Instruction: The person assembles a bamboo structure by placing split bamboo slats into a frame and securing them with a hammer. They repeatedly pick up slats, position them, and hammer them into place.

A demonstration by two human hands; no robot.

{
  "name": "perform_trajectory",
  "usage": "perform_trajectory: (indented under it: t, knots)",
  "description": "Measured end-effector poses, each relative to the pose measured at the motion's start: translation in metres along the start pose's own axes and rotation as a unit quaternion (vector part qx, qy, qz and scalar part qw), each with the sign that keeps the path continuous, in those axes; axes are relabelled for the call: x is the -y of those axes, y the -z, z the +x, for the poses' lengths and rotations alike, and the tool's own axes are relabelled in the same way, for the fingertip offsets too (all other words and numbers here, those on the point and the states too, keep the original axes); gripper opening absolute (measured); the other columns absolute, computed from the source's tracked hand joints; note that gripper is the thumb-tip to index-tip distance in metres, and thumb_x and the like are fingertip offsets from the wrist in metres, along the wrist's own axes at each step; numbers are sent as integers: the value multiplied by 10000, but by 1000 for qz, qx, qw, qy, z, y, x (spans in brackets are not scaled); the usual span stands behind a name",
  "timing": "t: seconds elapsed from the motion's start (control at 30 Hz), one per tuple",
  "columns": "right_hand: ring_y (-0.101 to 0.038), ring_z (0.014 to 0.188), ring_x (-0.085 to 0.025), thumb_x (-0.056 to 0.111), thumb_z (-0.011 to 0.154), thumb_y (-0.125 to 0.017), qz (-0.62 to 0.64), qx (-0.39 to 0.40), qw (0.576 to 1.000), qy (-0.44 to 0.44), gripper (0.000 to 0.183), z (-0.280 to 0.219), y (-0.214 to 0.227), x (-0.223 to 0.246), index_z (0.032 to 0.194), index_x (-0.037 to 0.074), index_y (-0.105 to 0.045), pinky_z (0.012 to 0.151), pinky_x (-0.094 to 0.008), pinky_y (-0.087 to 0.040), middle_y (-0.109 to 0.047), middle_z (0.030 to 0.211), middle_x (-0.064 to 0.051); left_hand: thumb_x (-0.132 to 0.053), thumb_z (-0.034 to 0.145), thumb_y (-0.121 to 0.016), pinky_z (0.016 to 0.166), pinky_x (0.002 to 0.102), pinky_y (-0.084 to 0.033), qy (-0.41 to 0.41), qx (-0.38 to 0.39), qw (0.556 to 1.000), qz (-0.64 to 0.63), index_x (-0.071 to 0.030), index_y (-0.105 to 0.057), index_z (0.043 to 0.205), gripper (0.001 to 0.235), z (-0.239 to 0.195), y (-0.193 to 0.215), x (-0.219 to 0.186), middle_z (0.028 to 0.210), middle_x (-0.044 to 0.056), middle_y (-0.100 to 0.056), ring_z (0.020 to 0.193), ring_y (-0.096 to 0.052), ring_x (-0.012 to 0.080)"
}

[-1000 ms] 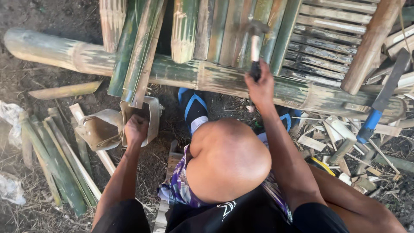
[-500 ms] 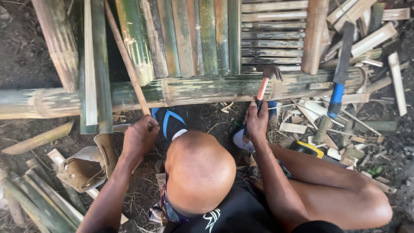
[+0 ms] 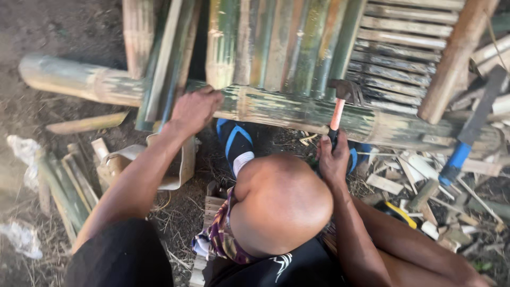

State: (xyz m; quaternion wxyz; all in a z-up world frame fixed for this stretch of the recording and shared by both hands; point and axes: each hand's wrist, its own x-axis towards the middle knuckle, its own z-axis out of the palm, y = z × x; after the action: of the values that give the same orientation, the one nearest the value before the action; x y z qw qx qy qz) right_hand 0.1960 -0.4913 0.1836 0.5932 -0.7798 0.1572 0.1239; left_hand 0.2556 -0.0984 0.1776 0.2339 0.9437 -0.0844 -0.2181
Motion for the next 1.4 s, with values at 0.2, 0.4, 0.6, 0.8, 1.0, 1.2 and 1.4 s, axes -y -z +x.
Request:
perform_trajectory:
  t: [0.2, 0.4, 0.6, 0.8, 1.0, 1.2, 1.4]
  knots:
    - [-477, 597, -83, 215, 1099, -495, -16, -98, 992, -71, 388, -12, 20, 1, 1436, 25, -468, 501, -259, -403, -540, 779, -13, -153, 992, -659, 769, 421, -607, -212, -114, 948, -206, -94, -648, 1146, 165, 123, -58, -116, 1060, 98, -745, 862, -737, 290]
    - [-551, 593, -136, 323, 1100, -488, -144, -127, 974, -118, 355, -20, 38, -11, 1255, 7, -541, 520, -336, -457, -584, 708, -38, -231, 966, -649, 1089, 502, -382, -249, 27, 967, -53, -237, -726, 1068, 128, 216, -137, -194, 1381, -8, -625, 1293, -534, 245]
    - [-637, 587, -243, 256, 1113, -453, -237, -91, 967, 7, 278, -24, 55, -11, 1233, 29, -560, 562, -389, -482, -609, 689, -105, -236, 936, -663, 1255, 520, -45, -246, 89, 965, 14, -276, -760, 1079, 178, 228, -153, -196, 1625, -65, -384, 1548, -162, 220]
    - [-649, 567, -302, 212, 1105, -444, -230, -92, 968, 43, 252, -20, 47, -28, 1264, 25, -498, 543, -436, -488, -618, 688, -148, -303, 968, -653, 1285, 496, -58, -233, 99, 967, -14, -282, -780, 1057, 157, 224, -142, -198, 1616, -103, -404, 1560, -185, 197]
    - [-666, 615, -427, 189, 1100, -475, -247, -76, 966, 16, 187, -10, 41, -27, 1197, 30, -492, 542, -511, -490, -652, 740, -236, -270, 946, -660, 1280, 492, -65, -233, 99, 968, -5, -270, -781, 1087, 185, 224, -137, -201, 1600, -105, -419, 1557, -190, 200]
    - [-636, 598, -460, 210, 1088, -488, -307, -48, 948, -61, 209, 5, 43, -24, 1166, 17, -466, 518, -535, -463, -645, 692, -236, -145, 887, -707, 1271, 498, -51, -240, 80, 967, 44, -229, -767, 1141, 275, 226, -142, -204, 1618, -82, -402, 1557, -177, 201]
    - [-696, 548, -377, 185, 1071, -442, -226, -101, 969, 21, 177, -9, 56, -9, 1143, 32, -492, 501, -483, -516, -654, 661, -200, 19, 889, -620, 1279, 480, -30, -241, 109, 964, 17, -245, -486, 1473, 654, 228, -141, -198, 1671, -73, -324, 1572, -161, 188]
